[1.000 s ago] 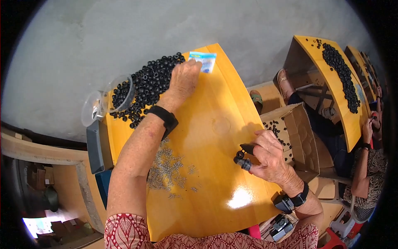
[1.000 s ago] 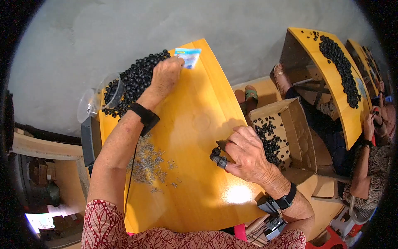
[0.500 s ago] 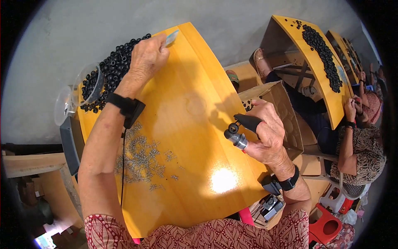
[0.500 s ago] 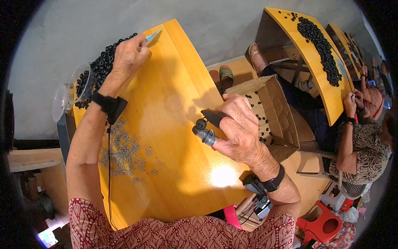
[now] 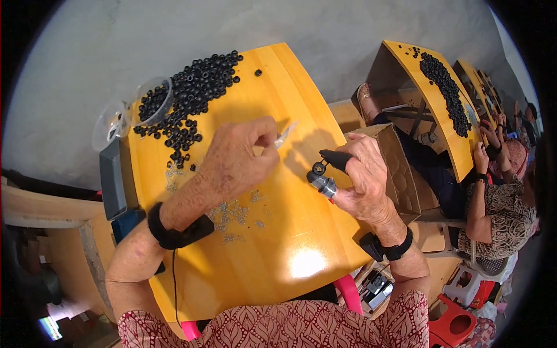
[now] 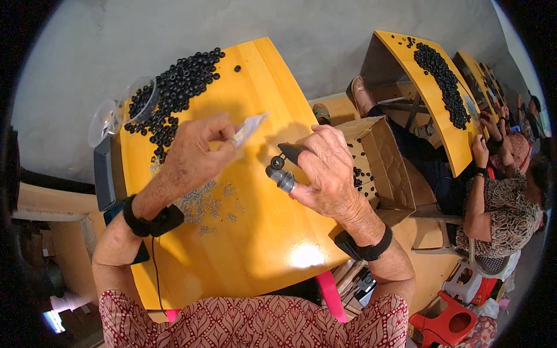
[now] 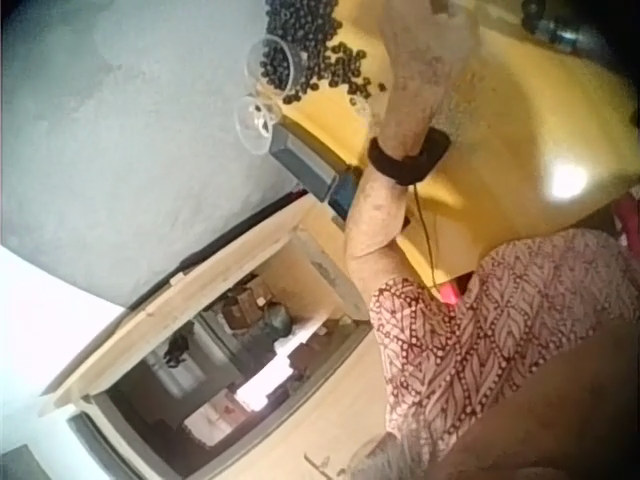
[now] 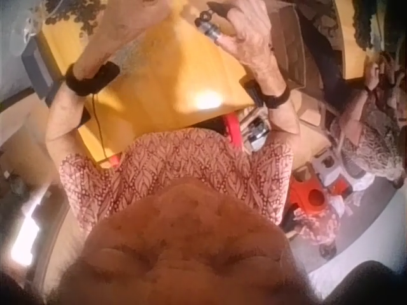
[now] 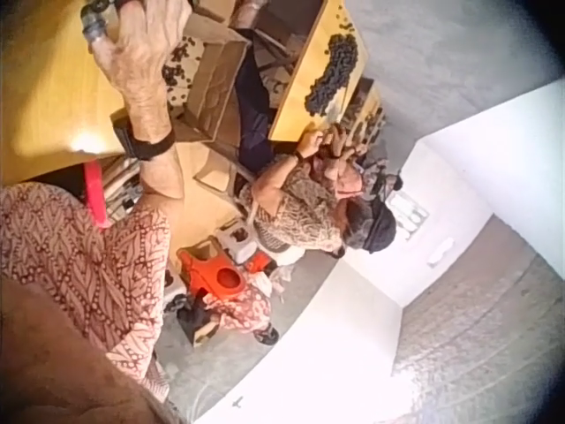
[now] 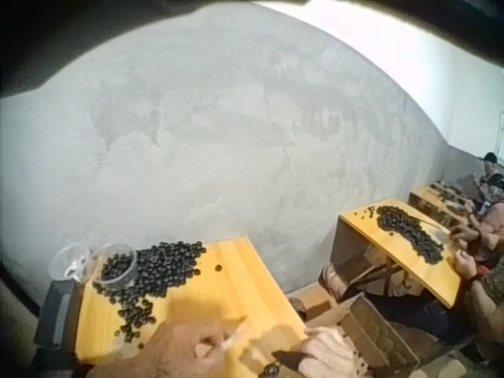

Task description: The person assembles small black plastic parts with silver pins by hand, wearing a finger cot.

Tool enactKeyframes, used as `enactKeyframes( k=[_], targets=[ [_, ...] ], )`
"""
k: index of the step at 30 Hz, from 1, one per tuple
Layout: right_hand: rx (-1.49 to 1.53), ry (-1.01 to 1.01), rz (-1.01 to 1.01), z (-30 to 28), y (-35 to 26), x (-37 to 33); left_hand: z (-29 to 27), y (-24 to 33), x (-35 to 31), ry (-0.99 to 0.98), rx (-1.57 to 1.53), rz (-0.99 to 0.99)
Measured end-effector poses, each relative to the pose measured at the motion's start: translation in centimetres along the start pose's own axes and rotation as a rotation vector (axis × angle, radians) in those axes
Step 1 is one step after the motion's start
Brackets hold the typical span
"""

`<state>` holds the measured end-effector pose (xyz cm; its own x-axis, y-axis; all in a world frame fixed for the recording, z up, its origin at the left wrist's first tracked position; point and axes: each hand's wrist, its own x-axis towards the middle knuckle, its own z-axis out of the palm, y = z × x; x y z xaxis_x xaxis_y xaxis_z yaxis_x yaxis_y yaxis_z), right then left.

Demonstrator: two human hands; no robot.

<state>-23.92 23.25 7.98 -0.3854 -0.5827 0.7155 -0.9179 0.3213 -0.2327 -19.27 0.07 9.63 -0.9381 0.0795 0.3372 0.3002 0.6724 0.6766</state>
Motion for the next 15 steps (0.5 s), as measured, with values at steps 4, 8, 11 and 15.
enactKeyframes(
  k=[4, 8, 11, 15],
  targets=[
    [0.017, -0.044, 0.005, 0.9, -1.6, 0.4, 0.2, 0.8, -3.1, -0.113, -0.427, -0.296],
    [-0.009, -0.079, -0.052, 1.5, -3.3, 0.8, 0.1, 0.5, -5.7, -0.158, -0.649, -0.403],
    [-0.018, -0.168, -0.087, 1.9, -4.6, 1.5, 0.6, 0.5, -7.4, -0.087, -0.814, -0.477],
    [-0.028, -0.276, -0.121, 2.2, -5.6, 1.8, 0.6, 0.6, -8.9, -0.051, -1.029, -0.561]
  ],
)
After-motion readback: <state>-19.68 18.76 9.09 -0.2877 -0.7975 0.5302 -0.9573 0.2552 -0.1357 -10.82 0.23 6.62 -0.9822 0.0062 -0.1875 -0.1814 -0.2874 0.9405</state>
